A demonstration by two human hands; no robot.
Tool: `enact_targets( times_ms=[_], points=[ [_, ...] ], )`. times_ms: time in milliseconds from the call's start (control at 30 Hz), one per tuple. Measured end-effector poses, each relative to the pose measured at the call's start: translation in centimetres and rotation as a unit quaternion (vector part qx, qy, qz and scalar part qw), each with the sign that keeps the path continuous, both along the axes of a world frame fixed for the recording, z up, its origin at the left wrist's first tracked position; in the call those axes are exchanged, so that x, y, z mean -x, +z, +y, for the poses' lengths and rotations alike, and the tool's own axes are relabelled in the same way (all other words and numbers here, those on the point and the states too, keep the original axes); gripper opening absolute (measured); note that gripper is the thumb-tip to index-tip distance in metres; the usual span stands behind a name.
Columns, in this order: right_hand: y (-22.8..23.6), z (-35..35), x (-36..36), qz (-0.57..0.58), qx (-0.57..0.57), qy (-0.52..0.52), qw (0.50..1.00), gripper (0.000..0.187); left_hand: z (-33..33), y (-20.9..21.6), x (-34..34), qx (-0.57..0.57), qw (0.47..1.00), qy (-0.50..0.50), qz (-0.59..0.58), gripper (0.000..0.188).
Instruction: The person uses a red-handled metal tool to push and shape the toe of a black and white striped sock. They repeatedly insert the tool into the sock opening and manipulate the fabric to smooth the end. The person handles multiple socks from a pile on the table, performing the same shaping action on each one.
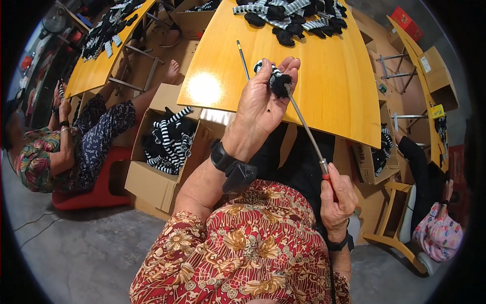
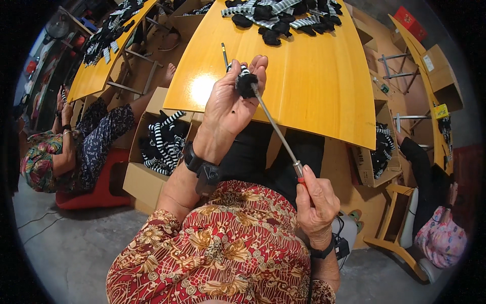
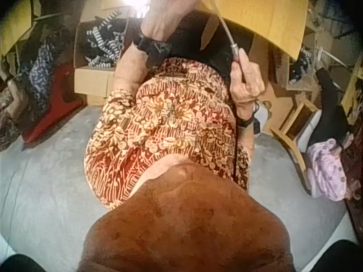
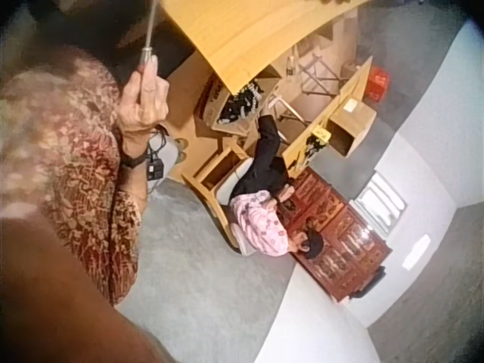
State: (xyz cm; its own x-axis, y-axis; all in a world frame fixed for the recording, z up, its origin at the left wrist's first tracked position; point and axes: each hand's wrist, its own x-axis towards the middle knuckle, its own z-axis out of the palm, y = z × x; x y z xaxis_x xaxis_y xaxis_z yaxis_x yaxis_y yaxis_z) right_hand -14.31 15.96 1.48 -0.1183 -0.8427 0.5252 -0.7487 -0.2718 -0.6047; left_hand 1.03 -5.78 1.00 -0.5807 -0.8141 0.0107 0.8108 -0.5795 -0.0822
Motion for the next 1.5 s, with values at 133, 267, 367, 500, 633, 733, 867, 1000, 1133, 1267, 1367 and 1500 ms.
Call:
enact_targets(
  times_ms=[133,267,367,500,633,733,867,1000,1133,1267,1367,1500],
  points=[
    [0.7,0.6,0.0,0.035,0.02,0.017,0.999,0.042,-0.3,-0.9,-0.1,0.005,1.0,-0.01,0.011,0.037],
    [0.6,0.4,0.1,0.062,0.01,0.016,0.998,0.043,0.0,-0.4,0.4,-0.029,0.999,0.004,-0.013,0.039],
    [0.3,0.4,0.2,0.041,0.006,-0.005,0.999,0.042,0.2,0.1,0.5,-0.029,0.996,0.04,-0.079,0.04],
    [0.2,0.6,0.3,0.036,0.004,-0.001,0.999,0.042,0.3,-0.1,0.3,-0.017,0.997,0.035,-0.069,0.04],
    [0.4,0.6,0.2,0.045,0.006,-0.007,0.999,0.042,0.3,-0.2,0.3,-0.011,0.998,0.016,-0.059,0.04],
    [0.3,0.5,0.4,0.048,0.007,-0.01,0.999,0.043,0.4,0.0,0.5,-0.019,0.997,0.025,-0.077,0.036],
    [0.0,0.2,0.3,0.04,-0.007,-0.016,0.999,0.043,0.8,0.3,0.9,-0.032,0.988,0.069,-0.131,0.027],
    [0.5,0.1,0.2,0.035,-0.029,-0.011,0.999,0.042,1.1,0.1,1.2,-0.021,0.98,0.086,-0.177,0.022],
    [0.6,-0.2,0.2,0.032,-0.039,-0.005,0.999,0.041,1.8,0.2,1.9,0.003,0.971,0.104,-0.216,0.02],
    [0.6,-0.4,0.6,0.01,-0.053,0.007,0.999,0.039,2.3,0.5,1.9,0.017,0.969,0.081,-0.234,0.021],
    [0.4,-0.7,0.6,-0.028,-0.059,0.004,0.998,0.038,2.4,0.7,2.1,0.079,0.963,0.088,-0.242,0.023],
    [0.0,-1.1,-1.2,-0.026,-0.041,-0.013,0.999,0.038,2.2,1.1,2.7,0.093,0.959,0.11,-0.244,0.025]
  ],
)
